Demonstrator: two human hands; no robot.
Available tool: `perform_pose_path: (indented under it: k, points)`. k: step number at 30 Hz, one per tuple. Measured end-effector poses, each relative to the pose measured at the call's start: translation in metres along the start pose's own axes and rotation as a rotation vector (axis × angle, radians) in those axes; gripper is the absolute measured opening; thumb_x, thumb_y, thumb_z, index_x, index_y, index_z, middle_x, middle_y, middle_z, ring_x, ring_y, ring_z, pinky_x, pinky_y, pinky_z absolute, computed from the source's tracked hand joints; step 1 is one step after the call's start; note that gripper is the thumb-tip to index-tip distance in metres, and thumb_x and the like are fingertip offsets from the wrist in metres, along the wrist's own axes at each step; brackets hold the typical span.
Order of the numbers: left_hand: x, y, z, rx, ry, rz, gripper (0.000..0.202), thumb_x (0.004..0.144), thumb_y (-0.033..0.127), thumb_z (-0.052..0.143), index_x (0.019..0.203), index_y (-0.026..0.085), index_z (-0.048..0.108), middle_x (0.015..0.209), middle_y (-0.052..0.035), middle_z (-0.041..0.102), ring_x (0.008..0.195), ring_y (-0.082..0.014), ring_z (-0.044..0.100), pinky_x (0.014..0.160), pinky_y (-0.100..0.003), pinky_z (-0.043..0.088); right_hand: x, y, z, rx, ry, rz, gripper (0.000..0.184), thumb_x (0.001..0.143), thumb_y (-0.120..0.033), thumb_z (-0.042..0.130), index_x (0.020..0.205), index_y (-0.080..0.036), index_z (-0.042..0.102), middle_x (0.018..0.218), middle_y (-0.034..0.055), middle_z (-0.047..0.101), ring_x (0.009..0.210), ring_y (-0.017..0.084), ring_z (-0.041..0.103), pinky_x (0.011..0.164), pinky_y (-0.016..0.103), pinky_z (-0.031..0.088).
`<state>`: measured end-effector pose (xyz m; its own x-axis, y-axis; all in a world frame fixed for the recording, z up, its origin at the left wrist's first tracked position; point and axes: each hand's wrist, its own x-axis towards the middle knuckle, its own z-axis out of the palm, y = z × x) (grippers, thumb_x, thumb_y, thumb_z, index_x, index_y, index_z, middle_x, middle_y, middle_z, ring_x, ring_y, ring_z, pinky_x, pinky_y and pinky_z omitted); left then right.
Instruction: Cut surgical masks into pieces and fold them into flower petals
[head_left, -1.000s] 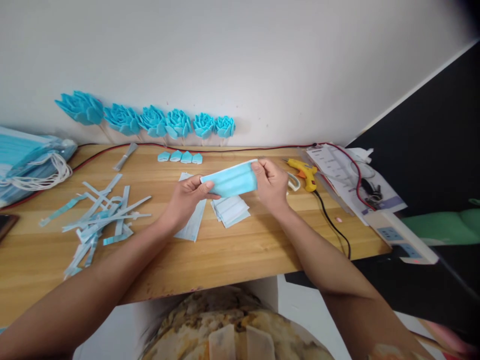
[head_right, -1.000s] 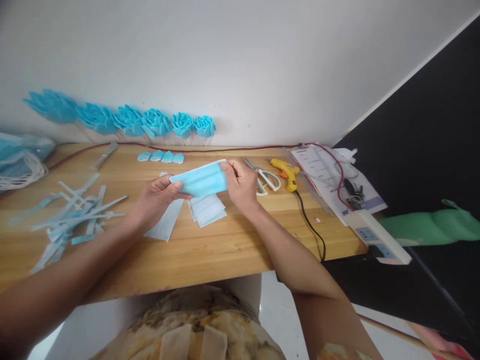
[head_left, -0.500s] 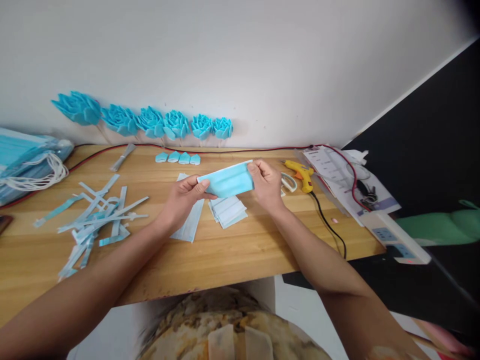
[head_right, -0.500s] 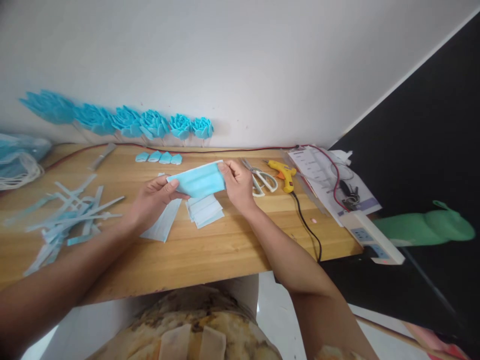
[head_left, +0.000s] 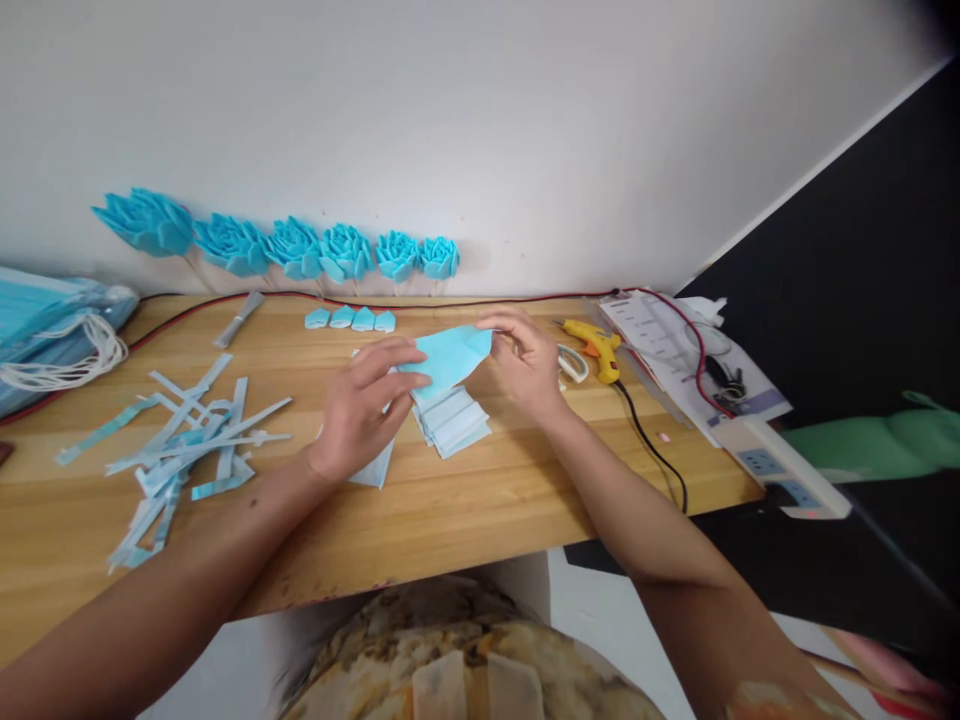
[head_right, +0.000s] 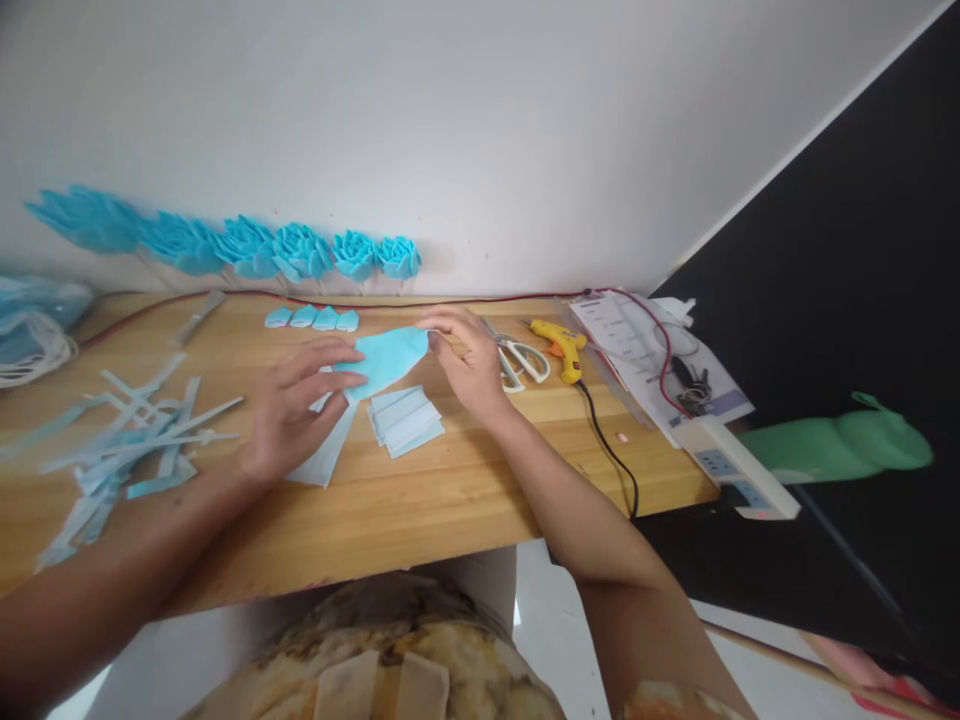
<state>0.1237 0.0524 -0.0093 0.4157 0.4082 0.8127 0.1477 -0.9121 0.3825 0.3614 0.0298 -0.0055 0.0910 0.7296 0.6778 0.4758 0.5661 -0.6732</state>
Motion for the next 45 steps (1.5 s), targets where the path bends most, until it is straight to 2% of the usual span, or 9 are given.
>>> perform_pose_path:
  k: [3,7,10,13,16,23,37,42,45]
  points:
    - [-0.001,-0.001,-0.002,0.088,-0.050,0.130,0.028,0.086,-0.001,0.060,0.101,0.021,0.069,0.114,-0.0091,0.073,0.117,-0.0256,0.066,0.095,-0.043,0.056,0.000,0.002,0.000,0.076,0.006,0.035,0.019,0.091,-0.015,0.060,0.098,-0.027,0.073,0.114,0.0038,0.073,0.111,0.019,0.067,0.092,0.035,0.053]
    - [-0.002,-0.001,0.002,0.096,-0.060,0.059,0.021,0.087,0.004,0.062,0.096,0.021,0.070,0.112,-0.0080,0.072,0.115,-0.0249,0.067,0.095,-0.042,0.055,-0.001,0.003,0.001,0.149,0.008,0.131,0.016,0.089,-0.018,0.059,0.097,-0.026,0.071,0.117,0.0034,0.072,0.111,0.020,0.067,0.093,0.035,0.054]
    - [-0.002,0.000,0.006,-0.053,-0.059,-0.275,0.003,0.089,0.018,0.066,0.087,0.019,0.069,0.104,-0.0074,0.073,0.099,-0.0217,0.070,0.087,-0.038,0.056,-0.002,0.000,-0.001,0.143,-0.010,0.170,0.012,0.093,-0.026,0.058,0.095,-0.025,0.070,0.116,0.0033,0.072,0.110,0.020,0.066,0.094,0.035,0.052]
    - [-0.001,0.001,0.009,-0.357,-0.084,-0.685,0.019,0.089,0.035,0.067,0.081,0.018,0.062,0.076,-0.0030,0.070,0.070,-0.0163,0.068,0.067,-0.029,0.055,-0.003,-0.003,-0.001,0.071,-0.023,0.202,0.019,0.097,-0.037,0.056,0.094,-0.025,0.070,0.108,0.0031,0.073,0.101,0.020,0.066,0.091,0.035,0.051]
    - [0.001,0.004,0.009,-0.506,-0.142,-0.836,0.027,0.086,0.041,0.069,0.078,0.018,0.059,0.061,0.0010,0.063,0.055,-0.0131,0.061,0.056,-0.025,0.050,-0.004,-0.004,0.001,0.004,0.016,0.227,0.023,0.098,-0.041,0.055,0.089,-0.023,0.067,0.091,0.0011,0.070,0.086,0.017,0.063,0.082,0.032,0.048]
    - [0.002,0.006,0.007,-0.487,-0.260,-0.837,0.028,0.084,0.042,0.069,0.077,0.017,0.060,0.063,0.0003,0.064,0.055,-0.0120,0.060,0.055,-0.024,0.050,-0.004,-0.007,0.005,-0.082,0.033,0.235,0.024,0.098,-0.039,0.053,0.086,-0.021,0.062,0.069,-0.0034,0.054,0.064,0.012,0.048,0.061,0.027,0.038]
    - [0.000,0.008,0.005,-0.529,-0.381,-0.822,0.038,0.084,0.053,0.070,0.071,0.019,0.060,0.064,-0.0021,0.068,0.059,-0.0152,0.062,0.058,-0.026,0.049,-0.003,-0.007,0.000,-0.140,0.089,0.273,0.030,0.095,-0.045,0.057,0.077,-0.021,0.059,0.065,-0.0035,0.054,0.064,0.013,0.048,0.062,0.028,0.037]
    - [0.001,0.009,0.006,-0.516,-0.386,-0.802,0.038,0.085,0.053,0.069,0.071,0.018,0.061,0.064,-0.0020,0.068,0.057,-0.0141,0.061,0.057,-0.025,0.048,-0.001,-0.009,0.001,-0.137,0.109,0.280,0.033,0.095,-0.045,0.056,0.073,-0.021,0.055,0.063,-0.0044,0.047,0.062,0.012,0.043,0.061,0.028,0.035]
    - [0.001,0.007,0.008,-0.517,-0.297,-0.845,0.038,0.083,0.052,0.071,0.069,0.018,0.061,0.063,-0.0006,0.065,0.055,-0.0126,0.060,0.055,-0.024,0.048,-0.001,-0.010,0.002,-0.158,0.132,0.251,0.037,0.097,-0.045,0.054,0.070,-0.021,0.049,0.062,-0.0047,0.042,0.061,0.012,0.040,0.061,0.029,0.034]
